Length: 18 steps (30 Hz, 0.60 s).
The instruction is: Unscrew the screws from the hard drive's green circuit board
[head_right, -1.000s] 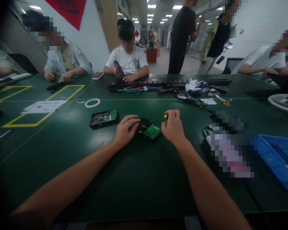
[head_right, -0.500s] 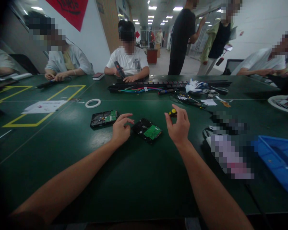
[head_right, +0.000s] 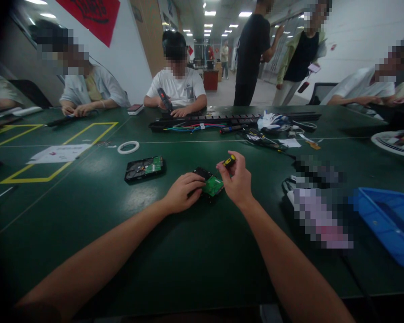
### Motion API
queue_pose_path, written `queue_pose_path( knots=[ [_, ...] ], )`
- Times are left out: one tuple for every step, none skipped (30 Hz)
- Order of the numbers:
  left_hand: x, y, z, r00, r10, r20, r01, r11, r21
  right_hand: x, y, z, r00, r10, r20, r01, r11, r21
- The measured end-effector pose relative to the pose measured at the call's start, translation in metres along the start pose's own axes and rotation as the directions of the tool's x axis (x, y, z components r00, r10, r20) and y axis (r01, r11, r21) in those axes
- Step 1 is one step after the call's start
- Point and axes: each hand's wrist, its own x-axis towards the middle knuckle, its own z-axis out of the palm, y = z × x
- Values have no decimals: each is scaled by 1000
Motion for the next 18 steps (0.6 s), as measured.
queue_pose_path(
  knots=[
    [0,0,0,1000,12,23,-12,1000,6,0,2,1,1000,-8,-3,8,1000,10],
    [0,1,1,999,15,40,-16,1000,10,0,4,2,1000,-16,-10,16,1000,19],
    [0,1,1,998,13,55,-14,1000,12,0,5,3,1000,-23,-18,24,999,30],
    [0,0,1,998,8,70,-9,1000,12,0,7,3,999,-32,-27,33,999,42],
    [0,0,1,996,2,84,-3,1000,10,0,8,4,999,-41,-32,42,998,53],
    [0,0,0,995,-2,98,2,1000,7,0,9,4,998,-49,-34,51,997,62],
    [1,0,0,994,-3,111,3,1000,4,0,9,5,998,-54,-32,56,996,67],
    [1,0,0,992,-2,124,2,1000,2,0,9,5,998,-59,-31,61,996,70],
    [1,0,0,991,0,133,0,1000,1,0,9,5,998,-63,-30,65,995,72],
    [2,0,0,990,2,142,-2,1000,3,0,9,5,997,-66,-29,68,995,74],
    [2,0,0,989,2,150,-3,1000,6,0,9,5,997,-68,-28,70,995,76],
    [2,0,0,987,2,159,-3,1000,9,0,9,5,997,-67,-27,69,995,77],
    [2,0,0,986,1,165,-2,1000,10,0,9,5,998,-66,-25,68,995,75],
    [2,0,0,985,-1,171,-1,1000,11,-1,9,5,998,-64,-23,66,995,71],
    [2,0,0,984,-3,177,1,1000,13,-1,10,5,998,-63,-21,64,996,68],
    [2,0,0,983,-5,183,3,1000,14,-1,10,5,998,-63,-17,64,996,64],
    [2,0,0,982,-7,187,4,1000,17,-1,11,5,998,-65,-14,65,996,61],
    [2,0,0,982,-9,191,5,1000,21,-1,11,5,998,-67,-11,67,996,60]
  ],
)
